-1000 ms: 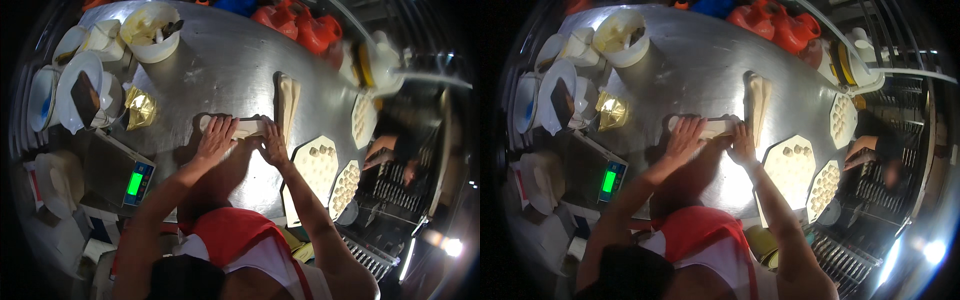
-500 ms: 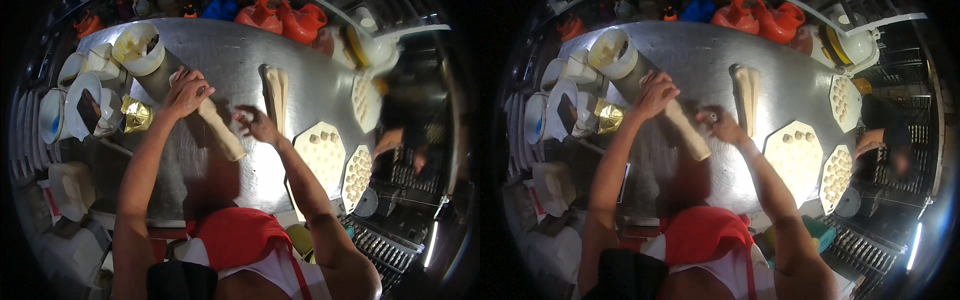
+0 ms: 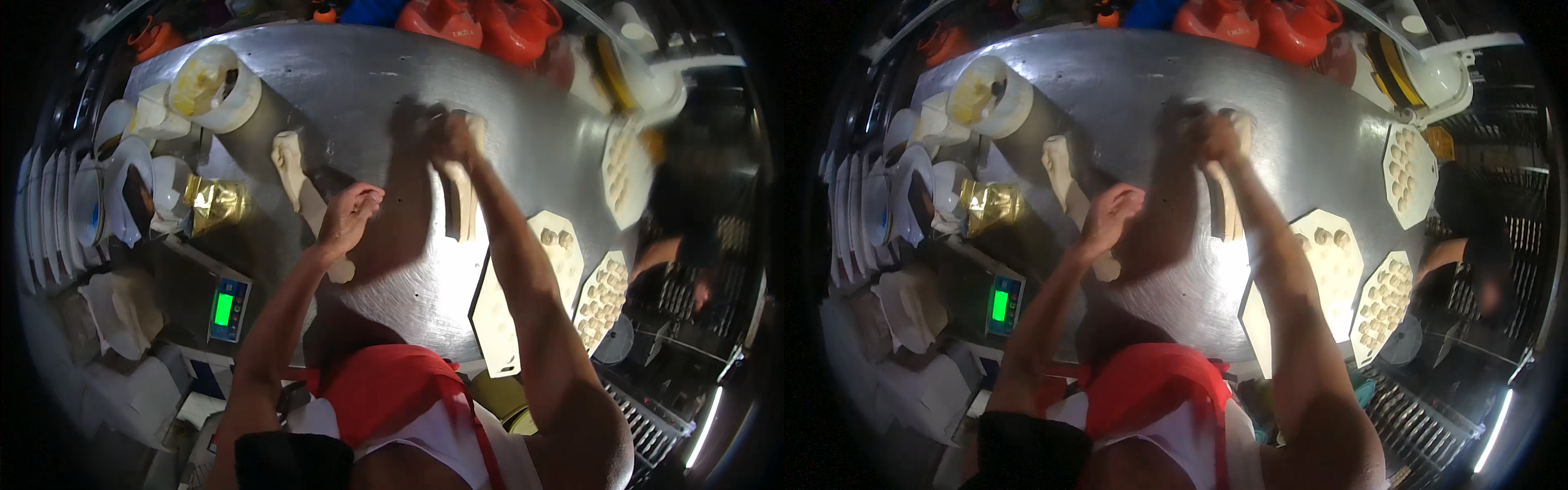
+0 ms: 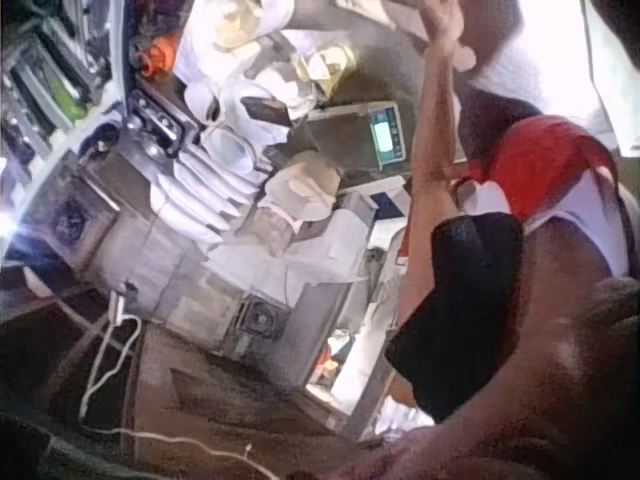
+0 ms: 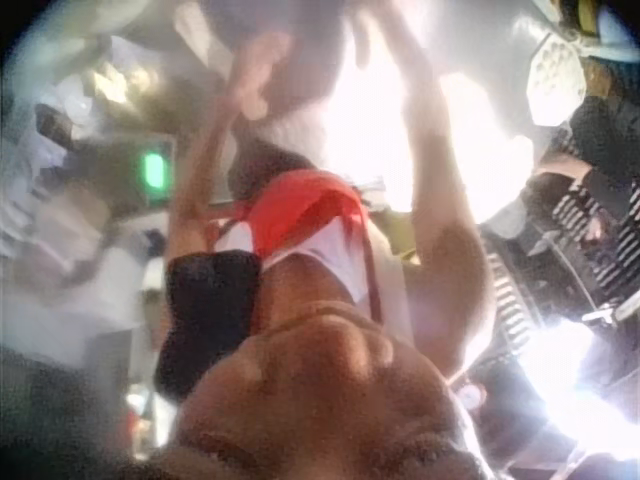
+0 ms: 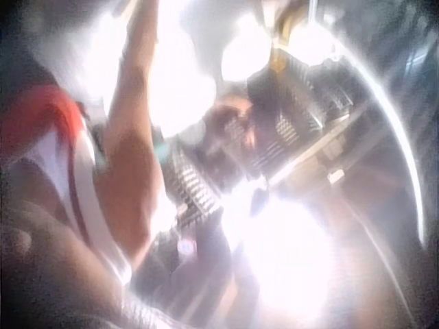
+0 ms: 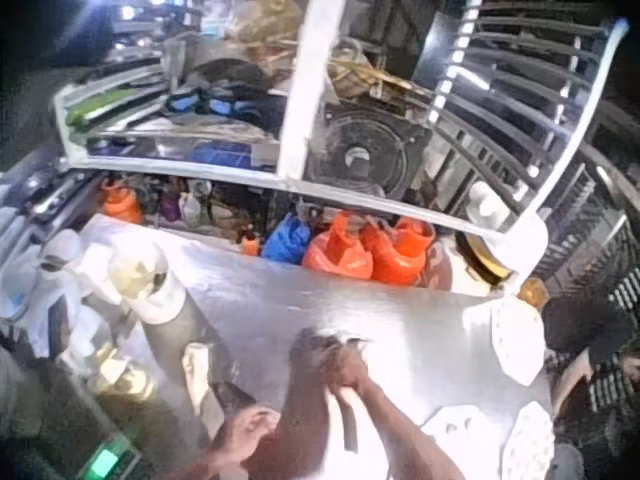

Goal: The person shapes dough by rolling pieces into balls and placing them onto hexagonal trays, and also uses a bench scraper to divide large sections of dough on a metal counter.

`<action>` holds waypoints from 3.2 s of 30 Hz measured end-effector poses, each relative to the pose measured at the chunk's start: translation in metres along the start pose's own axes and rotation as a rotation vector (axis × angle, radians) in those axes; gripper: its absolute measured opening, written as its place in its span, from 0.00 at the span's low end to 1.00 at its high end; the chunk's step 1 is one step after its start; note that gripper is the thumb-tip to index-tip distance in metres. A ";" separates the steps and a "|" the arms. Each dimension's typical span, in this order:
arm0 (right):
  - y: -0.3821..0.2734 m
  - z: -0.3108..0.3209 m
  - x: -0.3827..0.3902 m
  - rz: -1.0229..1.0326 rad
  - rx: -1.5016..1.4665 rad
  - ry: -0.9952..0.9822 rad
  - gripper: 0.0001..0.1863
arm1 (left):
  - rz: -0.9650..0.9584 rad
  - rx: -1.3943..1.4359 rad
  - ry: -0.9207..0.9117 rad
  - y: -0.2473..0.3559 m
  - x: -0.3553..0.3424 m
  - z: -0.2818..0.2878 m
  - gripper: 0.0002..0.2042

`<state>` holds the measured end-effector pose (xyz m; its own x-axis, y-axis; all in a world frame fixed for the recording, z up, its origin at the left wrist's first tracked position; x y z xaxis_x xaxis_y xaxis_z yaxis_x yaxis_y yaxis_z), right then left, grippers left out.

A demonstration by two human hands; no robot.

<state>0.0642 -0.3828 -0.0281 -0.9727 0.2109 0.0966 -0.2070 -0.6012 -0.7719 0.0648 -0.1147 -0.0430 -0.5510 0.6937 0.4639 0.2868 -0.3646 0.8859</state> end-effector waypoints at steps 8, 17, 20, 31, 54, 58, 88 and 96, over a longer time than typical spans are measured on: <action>-0.122 -0.058 0.169 0.015 -0.368 -0.365 0.45 | 0.674 0.289 -0.659 -0.099 0.093 -0.068 0.34; -0.087 -0.117 0.300 0.208 0.206 -0.124 0.33 | 0.248 -0.440 -0.346 -0.099 0.150 -0.096 0.27; -0.098 -0.136 0.304 0.040 0.092 -0.184 0.25 | 0.424 -0.491 -0.554 -0.128 0.147 -0.083 0.26; -0.036 -0.013 0.182 -0.021 -0.344 0.228 0.23 | -0.551 -1.138 -0.141 0.135 0.091 -0.040 0.12; -0.202 0.003 0.232 -0.043 -0.692 0.295 0.29 | -0.319 -0.549 -0.366 0.029 0.152 -0.130 0.22; -0.255 0.036 0.261 0.055 -0.816 0.400 0.27 | 0.118 0.060 -0.506 -0.006 0.189 -0.136 0.22; -0.135 -0.240 0.501 0.135 0.065 -0.086 0.20 | -0.064 -0.926 -0.110 -0.123 0.384 -0.113 0.18; -0.160 -0.185 0.550 0.218 -0.031 0.300 0.18 | -0.320 -0.888 0.038 -0.083 0.432 -0.132 0.19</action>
<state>-0.4182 -0.0281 0.0324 -0.9187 0.2999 -0.2569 0.0091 -0.6344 -0.7729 -0.3007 0.1332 0.0838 -0.5296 0.8279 0.1844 -0.5758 -0.5105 0.6386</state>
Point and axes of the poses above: each hand's wrist, its own x-axis away from the middle knuckle, its own z-axis out of the back of the hand, y = z × x, the point moved 10 cm from there along -x, towards the middle knuckle, and after that the axes turned 10 degrees about z, right-handed, at the moved point
